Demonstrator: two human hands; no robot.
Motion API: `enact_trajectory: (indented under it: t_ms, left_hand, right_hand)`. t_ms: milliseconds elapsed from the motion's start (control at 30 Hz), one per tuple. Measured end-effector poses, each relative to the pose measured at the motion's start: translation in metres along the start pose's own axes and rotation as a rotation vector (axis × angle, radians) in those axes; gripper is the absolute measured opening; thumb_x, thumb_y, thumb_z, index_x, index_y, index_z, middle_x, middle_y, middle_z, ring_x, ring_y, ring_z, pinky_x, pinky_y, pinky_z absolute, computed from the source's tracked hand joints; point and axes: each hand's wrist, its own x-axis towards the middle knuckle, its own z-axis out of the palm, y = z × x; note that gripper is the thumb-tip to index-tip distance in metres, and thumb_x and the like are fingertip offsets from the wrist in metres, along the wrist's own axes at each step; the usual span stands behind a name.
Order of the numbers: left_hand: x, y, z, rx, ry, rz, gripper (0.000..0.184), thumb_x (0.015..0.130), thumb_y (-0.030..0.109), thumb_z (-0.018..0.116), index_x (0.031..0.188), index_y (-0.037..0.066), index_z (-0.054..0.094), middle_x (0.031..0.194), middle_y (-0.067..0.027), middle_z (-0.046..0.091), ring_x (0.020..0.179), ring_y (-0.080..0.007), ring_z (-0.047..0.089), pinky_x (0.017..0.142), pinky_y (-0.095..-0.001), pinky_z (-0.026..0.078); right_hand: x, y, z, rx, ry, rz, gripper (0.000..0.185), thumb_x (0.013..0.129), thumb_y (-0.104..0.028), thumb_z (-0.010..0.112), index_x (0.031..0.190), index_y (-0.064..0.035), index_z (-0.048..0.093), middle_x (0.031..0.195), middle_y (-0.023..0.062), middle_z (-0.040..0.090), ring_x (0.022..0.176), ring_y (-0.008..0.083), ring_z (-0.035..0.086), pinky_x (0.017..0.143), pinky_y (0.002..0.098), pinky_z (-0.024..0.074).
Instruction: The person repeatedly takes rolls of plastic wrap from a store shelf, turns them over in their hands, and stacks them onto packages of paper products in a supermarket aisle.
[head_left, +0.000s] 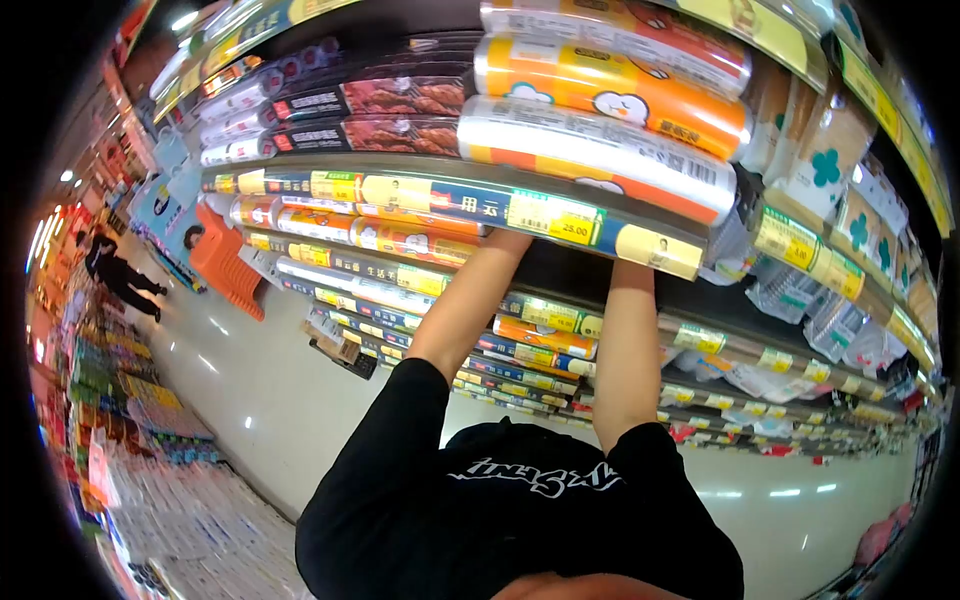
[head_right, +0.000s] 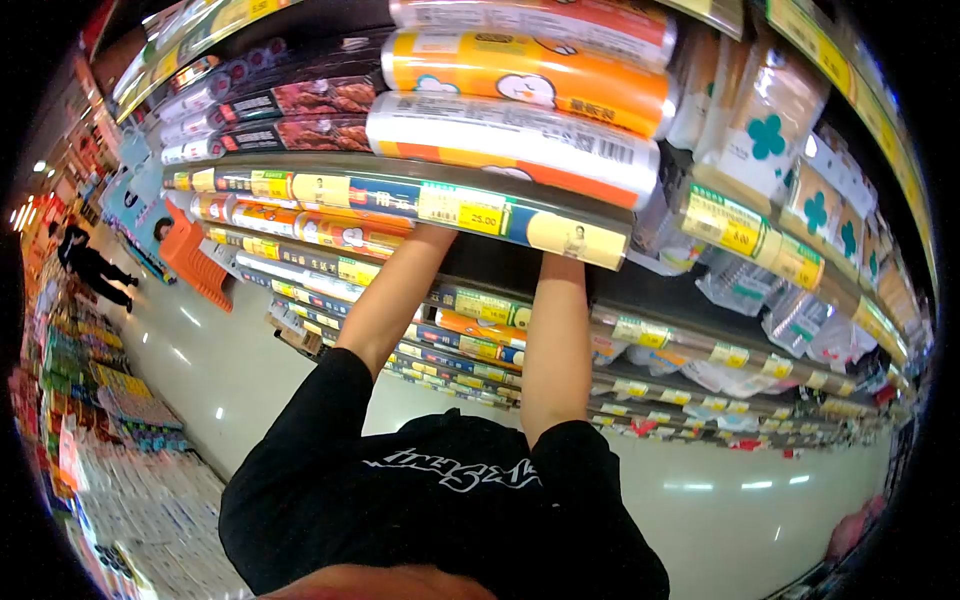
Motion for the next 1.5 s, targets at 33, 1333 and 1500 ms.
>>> enact_trajectory:
  t_ms: [33,1333,1500]
  left_hand:
    - [0.001,-0.001,0.000,0.014,-0.003,-0.007,0.043,0.086,0.032,0.072,0.121,0.007,0.066,0.121,-0.0176,0.066,0.112,-0.0409,0.061,0.097,-0.0475,0.048]
    - [-0.224,0.124,-0.219,-0.187,-0.135,-0.307,0.057,0.084,0.021,0.074,0.130,-0.003,0.052,0.141,-0.0301,0.045,0.127,-0.0453,0.048,0.106,-0.0478,0.043]
    - [-0.344,0.162,-0.306,-0.092,-0.144,-0.597,0.059,0.086,0.023,0.074,0.133,-0.003,0.049,0.143,-0.0280,0.044,0.129,-0.0448,0.047,0.109,-0.0475,0.040]
  right_hand:
    - [0.001,0.002,-0.001,0.008,-0.002,0.015,0.052,0.090,0.000,0.066,0.139,0.0010,0.049,0.131,0.0174,0.058,0.119,0.0265,0.059,0.098,0.0351,0.0514]
    - [-0.141,-0.098,0.043,0.331,0.020,0.444,0.046,0.096,-0.006,0.063,0.136,0.0124,0.047,0.132,0.0210,0.058,0.113,0.0287,0.063,0.093,0.0323,0.0575]
    - [-0.280,-0.185,0.117,0.351,-0.254,0.500,0.045,0.093,0.000,0.067,0.133,0.0073,0.051,0.134,0.0205,0.058,0.116,0.0282,0.062,0.094,0.0346,0.0563]
